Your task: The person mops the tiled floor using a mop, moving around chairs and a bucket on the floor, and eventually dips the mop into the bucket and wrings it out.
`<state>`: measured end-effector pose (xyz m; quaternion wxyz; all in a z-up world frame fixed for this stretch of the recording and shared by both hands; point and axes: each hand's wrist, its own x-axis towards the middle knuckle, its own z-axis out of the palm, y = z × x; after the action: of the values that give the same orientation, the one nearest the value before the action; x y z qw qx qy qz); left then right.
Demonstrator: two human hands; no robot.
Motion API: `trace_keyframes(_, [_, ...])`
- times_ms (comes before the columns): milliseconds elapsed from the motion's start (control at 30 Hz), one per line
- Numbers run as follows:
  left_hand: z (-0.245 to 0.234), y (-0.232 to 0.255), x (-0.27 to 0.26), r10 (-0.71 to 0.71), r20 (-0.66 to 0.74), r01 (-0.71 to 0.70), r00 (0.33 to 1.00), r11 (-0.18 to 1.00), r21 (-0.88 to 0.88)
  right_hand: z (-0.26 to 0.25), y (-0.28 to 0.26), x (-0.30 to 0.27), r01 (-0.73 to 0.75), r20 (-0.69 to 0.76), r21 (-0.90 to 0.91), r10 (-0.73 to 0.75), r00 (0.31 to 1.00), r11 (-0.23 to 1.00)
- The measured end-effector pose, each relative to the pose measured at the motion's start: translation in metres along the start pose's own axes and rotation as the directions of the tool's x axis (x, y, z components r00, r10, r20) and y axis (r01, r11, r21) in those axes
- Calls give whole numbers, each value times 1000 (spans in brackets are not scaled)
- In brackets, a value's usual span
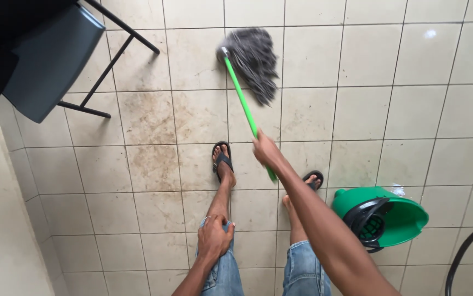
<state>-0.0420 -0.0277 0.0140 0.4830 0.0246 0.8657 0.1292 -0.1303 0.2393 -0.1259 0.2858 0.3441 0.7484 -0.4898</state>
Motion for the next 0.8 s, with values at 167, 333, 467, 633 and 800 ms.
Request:
trace_keyframes(167, [25, 9, -3, -35, -74, 39, 997, 998, 52, -15, -4, 66, 190, -137, -136, -208, 969, 972])
trace_keyframes(333, [38, 30, -10, -35, -109, 44, 993, 996, 76, -89, 106, 28, 132, -87, -297, -165, 982, 946])
trace_keyframes(467, [48, 37, -11, -6, -86, 15, 996, 994, 111, -150, 214, -50, -13, -138, -333, -35, 990, 943])
trace_keyframes(633, [59, 35, -10, -18, -57, 25, 998, 991, 134, -237, 322, -162, -266, -229, -449, 178, 957, 853])
trace_keyframes(800, [47, 31, -5, -59, -48, 60, 997, 998, 14, -287, 338, -231, -192, -175, -543, 114, 978, 818])
